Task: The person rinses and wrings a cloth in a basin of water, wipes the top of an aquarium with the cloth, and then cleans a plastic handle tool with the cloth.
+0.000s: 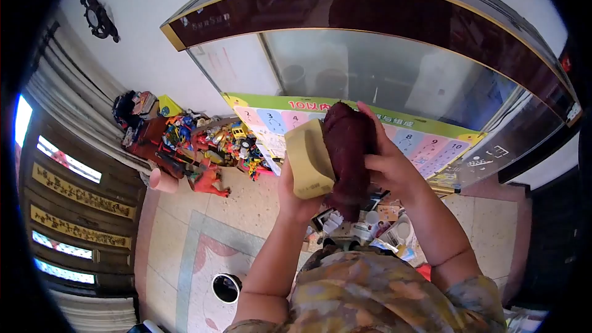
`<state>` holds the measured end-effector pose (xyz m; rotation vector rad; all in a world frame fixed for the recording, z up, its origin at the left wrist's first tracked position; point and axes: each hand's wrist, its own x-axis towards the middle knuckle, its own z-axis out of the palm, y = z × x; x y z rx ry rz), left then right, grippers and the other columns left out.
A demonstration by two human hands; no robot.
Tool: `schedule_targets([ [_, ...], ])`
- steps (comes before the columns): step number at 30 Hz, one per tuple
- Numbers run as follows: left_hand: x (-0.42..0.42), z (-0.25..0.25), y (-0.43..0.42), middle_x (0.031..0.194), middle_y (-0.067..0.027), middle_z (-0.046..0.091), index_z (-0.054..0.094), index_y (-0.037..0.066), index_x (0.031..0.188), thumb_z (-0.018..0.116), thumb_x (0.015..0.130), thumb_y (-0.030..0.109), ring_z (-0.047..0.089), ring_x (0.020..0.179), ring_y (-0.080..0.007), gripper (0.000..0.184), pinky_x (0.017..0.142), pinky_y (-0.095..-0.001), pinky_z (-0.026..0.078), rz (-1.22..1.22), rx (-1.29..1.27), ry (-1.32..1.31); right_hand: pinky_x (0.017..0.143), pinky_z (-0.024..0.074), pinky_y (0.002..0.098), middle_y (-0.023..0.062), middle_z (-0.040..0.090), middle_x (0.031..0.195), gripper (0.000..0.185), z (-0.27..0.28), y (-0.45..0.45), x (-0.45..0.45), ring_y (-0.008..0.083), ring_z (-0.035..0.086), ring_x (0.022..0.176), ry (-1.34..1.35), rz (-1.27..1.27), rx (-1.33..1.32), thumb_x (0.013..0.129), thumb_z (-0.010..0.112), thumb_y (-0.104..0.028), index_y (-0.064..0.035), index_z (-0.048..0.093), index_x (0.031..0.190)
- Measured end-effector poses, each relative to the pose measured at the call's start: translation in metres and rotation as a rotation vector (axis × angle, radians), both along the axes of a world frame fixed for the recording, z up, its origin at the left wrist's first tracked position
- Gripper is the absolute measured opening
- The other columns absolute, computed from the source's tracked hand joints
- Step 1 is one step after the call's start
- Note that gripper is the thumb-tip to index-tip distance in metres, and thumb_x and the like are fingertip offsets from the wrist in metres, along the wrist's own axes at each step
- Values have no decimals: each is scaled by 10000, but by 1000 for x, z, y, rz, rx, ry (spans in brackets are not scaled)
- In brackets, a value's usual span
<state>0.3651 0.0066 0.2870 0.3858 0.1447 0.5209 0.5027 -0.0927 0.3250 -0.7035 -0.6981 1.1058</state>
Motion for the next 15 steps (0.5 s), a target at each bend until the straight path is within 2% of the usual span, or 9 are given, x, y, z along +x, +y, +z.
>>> schedule_targets([
  [3, 2, 1, 1, 1157, -71, 471, 367, 111, 1231, 288, 899, 391, 479, 1036, -224, 441, 862, -373, 398, -46, -18, -33, 935, 351, 329, 86, 332, 1287, 796, 1, 2, 0, 212, 387, 1145, -84, -102, -60, 650, 573, -10, -154, 195, 1336],
  [5, 2, 2, 2, 1137, -84, 485, 372, 108, 1226, 284, 899, 390, 495, 1014, -229, 441, 848, -374, 409, -69, -32, -49, 905, 379, 325, 84, 415, 1216, 710, 0, 3, 3, 202, 431, 1097, -42, -158, -142, 663, 578, -48, -110, 273, 1301],
  [6, 2, 3, 2, 1107, -100, 502, 376, 104, 1219, 280, 899, 391, 513, 984, -238, 441, 830, -378, 422, -78, -17, -67, 905, 379, 325, 84, 415, 1216, 710, -1, 2, 7, 202, 431, 1097, -42, -160, -143, 663, 578, -48, -110, 273, 1301],
  [8, -1, 2, 3, 1077, -116, 518, 380, 100, 1212, 277, 898, 393, 530, 953, -247, 442, 813, -382, 434, -87, -3, -86, 875, 397, 317, 77, 501, 1102, 590, -2, -1, 21, 183, 486, 1018, -134, -185, -274, 665, 581, -77, -60, 379, 1218],
  [9, -4, -2, 5, 1053, -137, 525, 380, 93, 1208, 277, 897, 392, 539, 932, -255, 444, 797, -387, 443, -44, 23, -55, 875, 397, 317, 77, 501, 1102, 590, 0, -3, 27, 183, 486, 1018, -134, -185, -274, 665, 581, -77, -60, 379, 1218],
  [11, -9, -5, 10, 1030, -158, 531, 379, 87, 1204, 276, 896, 391, 547, 912, -264, 446, 782, -392, 452, -1, 51, -23, 845, 400, 312, 62, 563, 1001, 451, 6, -7, 37, 174, 537, 909, -271, -242, -208, 646, 637, -90, -44, 497, 1072],
  [13, -14, -5, 15, 1026, -181, 525, 369, 79, 1208, 283, 893, 388, 546, 914, -275, 450, 777, -396, 457, -37, 173, -50, 845, 399, 308, 59, 565, 1000, 478, 16, -10, 36, 170, 548, 880, -285, -253, -221, 631, 647, -92, -51, 485, 1079],
  [15, -13, 0, 15, 1024, -204, 520, 355, 77, 1218, 288, 890, 391, 546, 917, -282, 459, 772, -395, 459, -28, 167, -41, 839, 401, 316, 80, 532, 1001, 507, 27, -9, 27, 196, 528, 907, -530, -353, -128, 596, 666, -84, -64, 480, 1068],
])
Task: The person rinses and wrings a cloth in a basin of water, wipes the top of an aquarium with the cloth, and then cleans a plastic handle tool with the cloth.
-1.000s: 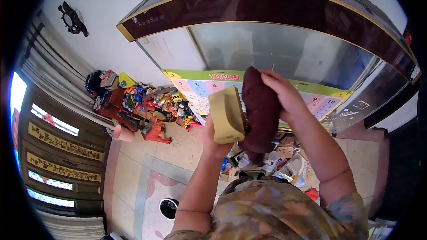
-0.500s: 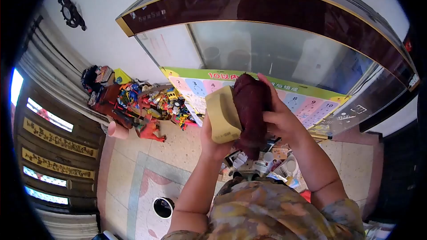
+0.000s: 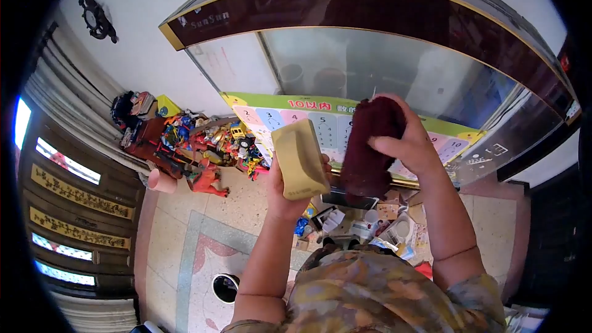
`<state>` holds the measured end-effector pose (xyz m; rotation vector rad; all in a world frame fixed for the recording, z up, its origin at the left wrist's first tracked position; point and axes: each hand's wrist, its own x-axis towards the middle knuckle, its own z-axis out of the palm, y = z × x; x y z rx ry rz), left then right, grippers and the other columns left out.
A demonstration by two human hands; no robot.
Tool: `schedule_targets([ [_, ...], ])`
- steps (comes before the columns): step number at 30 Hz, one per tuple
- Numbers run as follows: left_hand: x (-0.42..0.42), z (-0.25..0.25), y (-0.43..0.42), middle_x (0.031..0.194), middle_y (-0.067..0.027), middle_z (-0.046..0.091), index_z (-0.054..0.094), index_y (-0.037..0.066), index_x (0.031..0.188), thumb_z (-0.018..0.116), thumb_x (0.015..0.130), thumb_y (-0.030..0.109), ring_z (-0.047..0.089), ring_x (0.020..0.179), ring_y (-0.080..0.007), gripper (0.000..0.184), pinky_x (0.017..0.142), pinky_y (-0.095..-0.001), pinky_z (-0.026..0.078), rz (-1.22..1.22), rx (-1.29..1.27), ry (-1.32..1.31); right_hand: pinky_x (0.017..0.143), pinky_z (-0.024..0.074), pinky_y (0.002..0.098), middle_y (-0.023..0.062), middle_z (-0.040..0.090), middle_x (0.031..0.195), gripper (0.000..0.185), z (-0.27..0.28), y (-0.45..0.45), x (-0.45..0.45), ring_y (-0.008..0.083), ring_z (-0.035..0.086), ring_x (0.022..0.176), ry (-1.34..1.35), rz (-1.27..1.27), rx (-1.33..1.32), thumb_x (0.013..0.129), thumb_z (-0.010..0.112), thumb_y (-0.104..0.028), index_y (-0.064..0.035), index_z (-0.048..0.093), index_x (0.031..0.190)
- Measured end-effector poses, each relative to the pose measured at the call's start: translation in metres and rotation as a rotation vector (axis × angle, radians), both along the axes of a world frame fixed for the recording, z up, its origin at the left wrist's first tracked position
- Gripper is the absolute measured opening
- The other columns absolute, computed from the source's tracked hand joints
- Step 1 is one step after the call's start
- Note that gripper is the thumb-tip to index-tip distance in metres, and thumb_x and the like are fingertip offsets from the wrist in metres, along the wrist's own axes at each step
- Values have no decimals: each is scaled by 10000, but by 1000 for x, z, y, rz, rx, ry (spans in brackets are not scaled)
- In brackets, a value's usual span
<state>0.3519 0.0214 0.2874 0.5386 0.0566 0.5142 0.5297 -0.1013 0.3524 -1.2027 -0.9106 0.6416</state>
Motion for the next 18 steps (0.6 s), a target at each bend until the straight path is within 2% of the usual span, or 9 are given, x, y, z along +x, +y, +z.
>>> schedule_targets([
  [1, 0, 6, -2, 1037, -192, 518, 354, 78, 1218, 290, 891, 392, 545, 919, -280, 459, 775, -393, 457, 18, -28, -18, 839, 401, 316, 80, 532, 1001, 507, 4, 2, -5, 196, 528, 907, 3, -3, 1, 596, 666, -84, -64, 480, 1068],
  [3, 3, 11, -6, 1050, -180, 516, 354, 79, 1219, 291, 891, 393, 545, 921, -278, 458, 778, -392, 455, 27, -54, -35, 838, 396, 294, 78, 461, 994, 536, 12, 5, -15, 193, 486, 953, -556, -167, -74, 569, 649, -48, -74, 466, 1071],
  [4, 6, 12, -7, 1068, -159, 511, 355, 80, 1218, 296, 893, 394, 542, 929, -270, 456, 779, -386, 455, 140, -65, 43, 852, 380, 311, 96, 422, 990, 539, 19, 4, -21, 222, 463, 969, -654, -126, -76, 569, 651, -44, -89, 463, 1072],
  [5, 7, 12, -9, 1086, -138, 506, 356, 81, 1218, 302, 894, 394, 540, 936, -263, 454, 780, -381, 454, 253, -77, 121, 856, 374, 316, 102, 424, 996, 542, 19, 6, -27, 237, 460, 966, -651, -97, -78, 569, 653, -47, -90, 460, 1074],
  [6, 7, 12, -9, 1086, -138, 506, 356, 81, 1218, 302, 894, 394, 540, 936, -263, 454, 780, -381, 454, 247, -77, 122, 860, 368, 321, 107, 425, 1002, 545, 18, 7, -33, 251, 457, 963, -648, -68, -81, 569, 655, -50, -92, 458, 1075],
  [8, 3, 11, -9, 1111, -93, 495, 361, 81, 1217, 360, 892, 363, 531, 960, -227, 430, 775, -350, 458, 303, 156, 206, 857, 372, 327, 112, 423, 996, 553, 7, 10, -43, 261, 442, 981, -567, -26, -119, 572, 660, -56, -94, 445, 1080],
  [11, -4, 5, -10, 1107, -80, 495, 365, 73, 1215, 420, 884, 316, 526, 967, -190, 414, 768, -319, 462, 283, 340, 302, 850, 375, 331, 117, 423, 991, 556, -4, 13, -42, 267, 435, 989, -574, -39, -129, 563, 664, -52, -86, 441, 1072],
  [15, -2, 15, -14, 1095, -72, 500, 370, 65, 1209, 441, 882, 276, 525, 962, -168, 395, 765, -303, 463, 229, 313, 317, 832, 386, 330, 116, 441, 989, 561, -8, 14, -38, 271, 458, 961, -641, -122, -47, 542, 673, -48, -68, 448, 1056],
  [18, -1, 22, -14, 1073, -56, 523, 413, 83, 1179, 415, 894, 295, 532, 960, -176, 355, 786, -313, 453, 189, 400, 319, 823, 395, 326, 109, 468, 967, 546, -2, 16, -31, 265, 486, 929, -675, -222, -19, 534, 673, -44, -56, 463, 1038],
])
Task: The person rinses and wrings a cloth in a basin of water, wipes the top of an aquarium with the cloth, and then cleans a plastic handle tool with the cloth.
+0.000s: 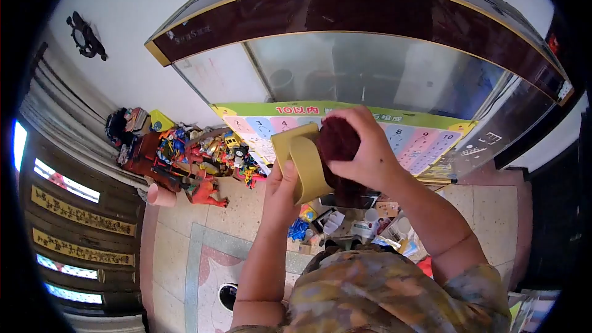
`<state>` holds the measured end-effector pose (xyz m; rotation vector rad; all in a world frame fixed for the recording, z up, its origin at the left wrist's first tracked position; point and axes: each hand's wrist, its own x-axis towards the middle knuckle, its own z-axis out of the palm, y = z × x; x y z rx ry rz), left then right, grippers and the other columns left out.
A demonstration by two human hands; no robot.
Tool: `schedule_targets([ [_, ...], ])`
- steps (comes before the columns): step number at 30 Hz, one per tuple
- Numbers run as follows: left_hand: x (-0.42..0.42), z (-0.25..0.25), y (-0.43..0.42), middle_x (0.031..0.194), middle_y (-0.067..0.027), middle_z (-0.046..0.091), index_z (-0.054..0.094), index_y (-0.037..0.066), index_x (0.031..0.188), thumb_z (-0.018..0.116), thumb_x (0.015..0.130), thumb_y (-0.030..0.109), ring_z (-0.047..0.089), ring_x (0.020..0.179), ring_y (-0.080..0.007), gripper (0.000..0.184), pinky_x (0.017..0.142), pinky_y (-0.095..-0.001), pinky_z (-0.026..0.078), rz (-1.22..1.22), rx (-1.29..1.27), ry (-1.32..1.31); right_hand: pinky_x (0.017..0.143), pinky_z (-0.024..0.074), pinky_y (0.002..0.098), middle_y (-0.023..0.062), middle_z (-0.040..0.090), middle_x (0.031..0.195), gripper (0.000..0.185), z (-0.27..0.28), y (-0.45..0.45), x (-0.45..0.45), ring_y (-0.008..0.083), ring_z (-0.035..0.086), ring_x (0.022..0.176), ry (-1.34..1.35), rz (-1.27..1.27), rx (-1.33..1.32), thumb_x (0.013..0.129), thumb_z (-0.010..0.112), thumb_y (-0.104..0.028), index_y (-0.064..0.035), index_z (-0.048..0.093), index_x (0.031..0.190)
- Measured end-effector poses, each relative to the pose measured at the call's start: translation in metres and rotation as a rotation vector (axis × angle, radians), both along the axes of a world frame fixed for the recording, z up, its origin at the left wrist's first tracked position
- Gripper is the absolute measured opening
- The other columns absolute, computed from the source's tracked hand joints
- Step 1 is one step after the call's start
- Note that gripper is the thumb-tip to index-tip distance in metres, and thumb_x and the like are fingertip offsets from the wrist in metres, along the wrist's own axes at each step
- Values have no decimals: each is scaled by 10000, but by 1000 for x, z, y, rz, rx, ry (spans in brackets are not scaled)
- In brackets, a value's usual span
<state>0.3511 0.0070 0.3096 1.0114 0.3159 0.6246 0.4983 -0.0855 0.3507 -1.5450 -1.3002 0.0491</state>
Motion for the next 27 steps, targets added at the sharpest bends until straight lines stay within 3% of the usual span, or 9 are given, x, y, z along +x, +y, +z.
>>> schedule_targets([
  [4, 6, -3, -11, 1072, -52, 526, 412, 85, 1182, 416, 895, 286, 537, 952, -161, 351, 771, -304, 460, -53, 38, 49, 828, 400, 319, 105, 496, 946, 504, 8, 10, 16, 247, 511, 916, 74, -143, 99, 543, 666, -42, -53, 484, 1013],
  [9, 17, -5, -10, 1064, -54, 528, 411, 78, 1178, 411, 898, 280, 544, 933, -157, 345, 753, -296, 466, 36, 47, -5, 836, 397, 316, 113, 486, 970, 514, 10, 12, 14, 251, 501, 939, 12, -123, 29, 552, 672, -52, -46, 472, 1026],
  [11, 19, -6, -8, 1047, -63, 531, 414, 66, 1169, 414, 896, 283, 550, 910, -159, 349, 740, -293, 471, 132, -1, -66, 830, 399, 320, 122, 470, 985, 523, -2, 10, 5, 263, 491, 942, 109, -92, -13, 553, 671, -54, -44, 463, 1033],
  [19, 14, -14, -3, 1037, -74, 534, 412, 50, 1164, 413, 893, 294, 553, 896, -164, 364, 731, -304, 475, 141, 47, -23, 824, 393, 334, 125, 446, 962, 487, -9, -6, 1, 278, 481, 921, 122, 53, -200, 539, 657, -47, -36, 464, 987],
  [27, 12, -11, 2, 1045, -65, 535, 421, 45, 1162, 430, 888, 291, 542, 929, -166, 368, 769, -307, 457, -20, 149, 101, 781, 415, 317, 111, 479, 928, 459, 12, 13, 21, 257, 509, 882, 35, -111, 45, 562, 672, -55, -34, 481, 979],
])
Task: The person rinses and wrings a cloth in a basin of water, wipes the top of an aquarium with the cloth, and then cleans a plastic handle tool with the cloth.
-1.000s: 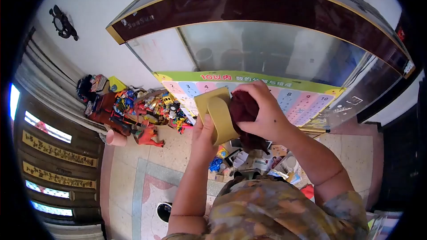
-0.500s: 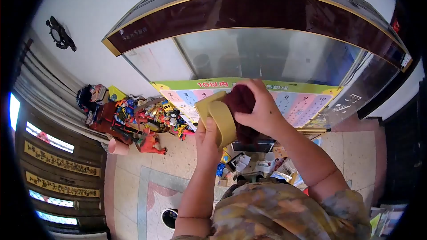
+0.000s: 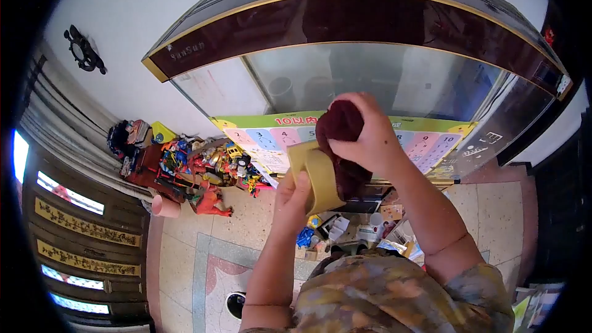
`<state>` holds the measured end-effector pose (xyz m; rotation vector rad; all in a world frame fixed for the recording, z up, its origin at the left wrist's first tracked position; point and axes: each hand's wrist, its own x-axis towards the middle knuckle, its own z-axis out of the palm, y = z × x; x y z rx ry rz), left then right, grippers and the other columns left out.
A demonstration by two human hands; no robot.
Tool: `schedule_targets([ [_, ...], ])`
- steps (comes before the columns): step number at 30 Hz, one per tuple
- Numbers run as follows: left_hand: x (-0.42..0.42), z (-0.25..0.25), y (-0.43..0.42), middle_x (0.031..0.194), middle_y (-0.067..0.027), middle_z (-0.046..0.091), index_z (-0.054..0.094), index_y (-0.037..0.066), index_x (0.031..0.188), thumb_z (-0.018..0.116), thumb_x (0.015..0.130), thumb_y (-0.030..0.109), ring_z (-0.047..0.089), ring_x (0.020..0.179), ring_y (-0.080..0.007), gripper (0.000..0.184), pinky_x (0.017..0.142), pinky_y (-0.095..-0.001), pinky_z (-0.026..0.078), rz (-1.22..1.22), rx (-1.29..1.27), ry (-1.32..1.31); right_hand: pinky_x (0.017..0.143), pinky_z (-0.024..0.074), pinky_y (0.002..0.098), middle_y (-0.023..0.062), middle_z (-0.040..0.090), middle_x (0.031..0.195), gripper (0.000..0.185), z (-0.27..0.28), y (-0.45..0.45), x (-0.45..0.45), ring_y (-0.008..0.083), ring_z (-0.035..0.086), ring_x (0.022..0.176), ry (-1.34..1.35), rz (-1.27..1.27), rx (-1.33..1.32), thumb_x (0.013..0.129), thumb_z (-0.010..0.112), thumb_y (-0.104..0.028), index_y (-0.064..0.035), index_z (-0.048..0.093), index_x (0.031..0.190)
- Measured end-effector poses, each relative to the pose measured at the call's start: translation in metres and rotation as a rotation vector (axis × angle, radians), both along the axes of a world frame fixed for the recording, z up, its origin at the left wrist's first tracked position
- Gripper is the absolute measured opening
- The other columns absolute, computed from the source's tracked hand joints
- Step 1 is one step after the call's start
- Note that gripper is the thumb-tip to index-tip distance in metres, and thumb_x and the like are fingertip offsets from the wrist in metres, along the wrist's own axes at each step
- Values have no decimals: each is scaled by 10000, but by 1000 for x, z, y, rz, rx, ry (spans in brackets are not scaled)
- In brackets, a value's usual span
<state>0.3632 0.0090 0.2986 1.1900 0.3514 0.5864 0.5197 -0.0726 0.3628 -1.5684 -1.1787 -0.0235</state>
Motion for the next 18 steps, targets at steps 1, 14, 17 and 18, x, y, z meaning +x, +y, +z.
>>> schedule_targets([
  [1, 1, 0, -2, 1045, -65, 535, 421, 45, 1162, 430, 888, 291, 542, 929, -166, 368, 769, -307, 457, 0, -2, 1, 787, 411, 316, 111, 478, 923, 458, 3, 0, 0, 258, 506, 885, 6, 6, 3, 563, 671, -52, -32, 479, 979],
  [14, 12, -12, 11, 1016, -159, 537, 384, 21, 1186, 399, 860, 297, 565, 875, -259, 428, 744, -360, 475, -10, -568, -339, 785, 418, 325, 109, 487, 899, 447, 16, -32, -12, 267, 523, 852, -140, 251, -323, 544, 661, -54, -53, 485, 954],
  [17, 7, -20, 22, 1027, -205, 524, 366, 17, 1200, 354, 858, 356, 560, 889, -301, 482, 746, -398, 477, -298, -560, -463, 796, 412, 298, 85, 490, 929, 471, 29, -38, -11, 210, 519, 874, 49, 149, -193, 558, 659, -44, -60, 457, 983],
  [18, 5, -24, 24, 1032, -237, 515, 354, 6, 1206, 353, 849, 379, 555, 895, -325, 516, 751, -426, 475, -323, -596, -507, 805, 400, 279, 65, 481, 947, 490, 34, -39, -13, 164, 493, 903, 96, 149, -180, 568, 659, -39, -65, 436, 1003],
])
